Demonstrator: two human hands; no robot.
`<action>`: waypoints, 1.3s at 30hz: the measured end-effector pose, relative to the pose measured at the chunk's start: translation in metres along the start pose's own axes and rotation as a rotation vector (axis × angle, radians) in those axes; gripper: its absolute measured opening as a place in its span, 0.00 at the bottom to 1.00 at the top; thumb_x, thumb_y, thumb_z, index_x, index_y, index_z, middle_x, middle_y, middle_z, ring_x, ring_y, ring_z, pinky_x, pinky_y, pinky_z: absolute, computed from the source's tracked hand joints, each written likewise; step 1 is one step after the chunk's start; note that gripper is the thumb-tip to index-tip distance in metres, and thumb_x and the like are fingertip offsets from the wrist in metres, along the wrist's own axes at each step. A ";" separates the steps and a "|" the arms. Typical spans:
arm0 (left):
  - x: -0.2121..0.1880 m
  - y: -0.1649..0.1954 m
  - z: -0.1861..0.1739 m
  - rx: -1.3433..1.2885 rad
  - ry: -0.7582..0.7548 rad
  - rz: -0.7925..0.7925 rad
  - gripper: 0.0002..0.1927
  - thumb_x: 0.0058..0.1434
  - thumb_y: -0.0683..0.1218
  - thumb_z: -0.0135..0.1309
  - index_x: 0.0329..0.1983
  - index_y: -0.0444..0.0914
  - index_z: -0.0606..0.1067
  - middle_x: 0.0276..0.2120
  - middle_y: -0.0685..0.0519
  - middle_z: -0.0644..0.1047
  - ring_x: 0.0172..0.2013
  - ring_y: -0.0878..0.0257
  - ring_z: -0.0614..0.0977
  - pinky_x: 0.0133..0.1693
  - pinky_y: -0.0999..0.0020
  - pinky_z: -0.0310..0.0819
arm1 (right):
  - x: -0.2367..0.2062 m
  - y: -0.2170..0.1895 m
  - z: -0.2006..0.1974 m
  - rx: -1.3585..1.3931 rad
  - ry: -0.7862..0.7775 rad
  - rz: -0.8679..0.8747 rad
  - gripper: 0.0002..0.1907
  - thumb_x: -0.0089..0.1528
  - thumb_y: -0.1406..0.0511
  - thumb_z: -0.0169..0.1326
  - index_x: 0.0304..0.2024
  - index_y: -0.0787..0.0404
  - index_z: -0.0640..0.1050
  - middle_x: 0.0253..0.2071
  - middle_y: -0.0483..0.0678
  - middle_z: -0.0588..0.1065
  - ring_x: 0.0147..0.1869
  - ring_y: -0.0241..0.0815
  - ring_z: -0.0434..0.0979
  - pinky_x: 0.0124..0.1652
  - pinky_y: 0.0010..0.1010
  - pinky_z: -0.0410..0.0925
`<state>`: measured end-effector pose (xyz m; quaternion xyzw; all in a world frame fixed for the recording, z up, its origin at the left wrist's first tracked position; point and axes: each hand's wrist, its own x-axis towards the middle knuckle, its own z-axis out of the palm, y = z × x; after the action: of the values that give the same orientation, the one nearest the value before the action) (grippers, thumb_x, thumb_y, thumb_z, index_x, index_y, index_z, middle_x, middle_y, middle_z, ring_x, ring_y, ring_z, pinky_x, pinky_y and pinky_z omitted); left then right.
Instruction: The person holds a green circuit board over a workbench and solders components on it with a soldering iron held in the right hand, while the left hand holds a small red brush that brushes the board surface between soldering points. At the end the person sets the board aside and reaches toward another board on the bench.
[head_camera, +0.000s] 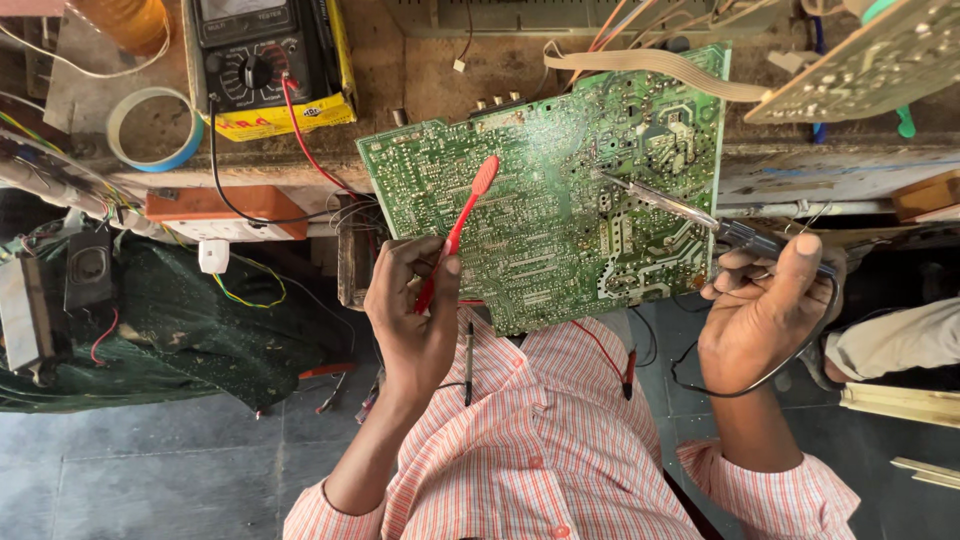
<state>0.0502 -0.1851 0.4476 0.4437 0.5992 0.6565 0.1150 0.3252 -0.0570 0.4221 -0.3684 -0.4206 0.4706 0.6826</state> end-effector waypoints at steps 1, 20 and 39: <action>-0.001 -0.002 -0.002 -0.014 0.003 -0.018 0.08 0.70 0.38 0.57 0.49 0.30 0.73 0.41 0.50 0.74 0.40 0.66 0.80 0.40 0.73 0.77 | -0.001 0.000 0.000 -0.008 -0.011 -0.006 0.18 0.78 0.54 0.53 0.45 0.61 0.73 0.31 0.50 0.77 0.26 0.37 0.73 0.25 0.27 0.67; -0.005 -0.012 -0.013 -0.044 -0.049 -0.039 0.09 0.70 0.40 0.57 0.48 0.30 0.74 0.41 0.49 0.75 0.40 0.65 0.80 0.42 0.71 0.77 | -0.013 -0.004 0.007 -0.049 -0.066 -0.093 0.17 0.80 0.54 0.53 0.48 0.61 0.69 0.33 0.54 0.78 0.26 0.39 0.73 0.25 0.29 0.67; 0.005 0.002 -0.004 -0.014 -0.156 0.021 0.09 0.68 0.40 0.58 0.49 0.32 0.75 0.39 0.49 0.77 0.35 0.64 0.81 0.36 0.70 0.78 | -0.026 0.000 -0.013 0.159 -0.142 0.104 0.11 0.80 0.61 0.52 0.48 0.62 0.73 0.39 0.53 0.80 0.35 0.37 0.79 0.31 0.20 0.71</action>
<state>0.0456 -0.1850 0.4521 0.4990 0.5790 0.6252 0.1578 0.3317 -0.0834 0.4108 -0.2998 -0.4096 0.5622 0.6529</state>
